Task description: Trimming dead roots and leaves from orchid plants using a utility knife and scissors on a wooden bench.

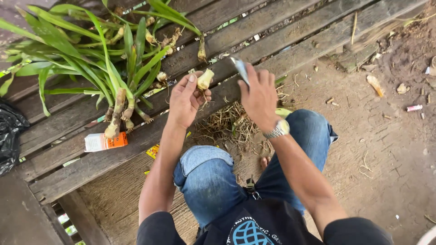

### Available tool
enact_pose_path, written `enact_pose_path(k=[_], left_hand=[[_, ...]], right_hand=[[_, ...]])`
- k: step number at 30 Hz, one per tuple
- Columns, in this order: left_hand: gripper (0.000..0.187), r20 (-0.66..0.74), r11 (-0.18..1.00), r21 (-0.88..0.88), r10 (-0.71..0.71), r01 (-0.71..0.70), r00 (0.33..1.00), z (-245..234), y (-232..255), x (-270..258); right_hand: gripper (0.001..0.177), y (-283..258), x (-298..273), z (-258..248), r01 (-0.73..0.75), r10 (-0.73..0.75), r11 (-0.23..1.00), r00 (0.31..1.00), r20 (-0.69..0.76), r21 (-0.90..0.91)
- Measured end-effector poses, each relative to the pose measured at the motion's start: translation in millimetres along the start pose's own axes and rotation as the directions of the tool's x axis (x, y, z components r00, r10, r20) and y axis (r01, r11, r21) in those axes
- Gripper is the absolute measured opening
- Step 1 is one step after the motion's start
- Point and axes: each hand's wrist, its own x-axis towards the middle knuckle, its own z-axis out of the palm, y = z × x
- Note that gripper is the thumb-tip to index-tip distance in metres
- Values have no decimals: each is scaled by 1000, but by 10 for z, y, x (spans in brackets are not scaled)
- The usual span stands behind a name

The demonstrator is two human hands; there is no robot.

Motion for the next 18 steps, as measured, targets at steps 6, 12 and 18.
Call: enact_pose_path(k=[6, 12, 18], left_hand=[[22, -63, 983, 184, 21, -9, 998, 69, -46, 75], [39, 42, 928, 372, 18, -33, 999, 691, 204, 66], [27, 427, -98, 891, 516, -444, 742, -287, -366, 388]], right_hand=[[44, -337, 161, -455, 15, -10, 879, 1000, -13, 477], [35, -319, 452, -735, -248, 25, 377, 966, 258, 892], [16, 164, 1351, -2254, 272, 315, 772, 621, -717, 575]])
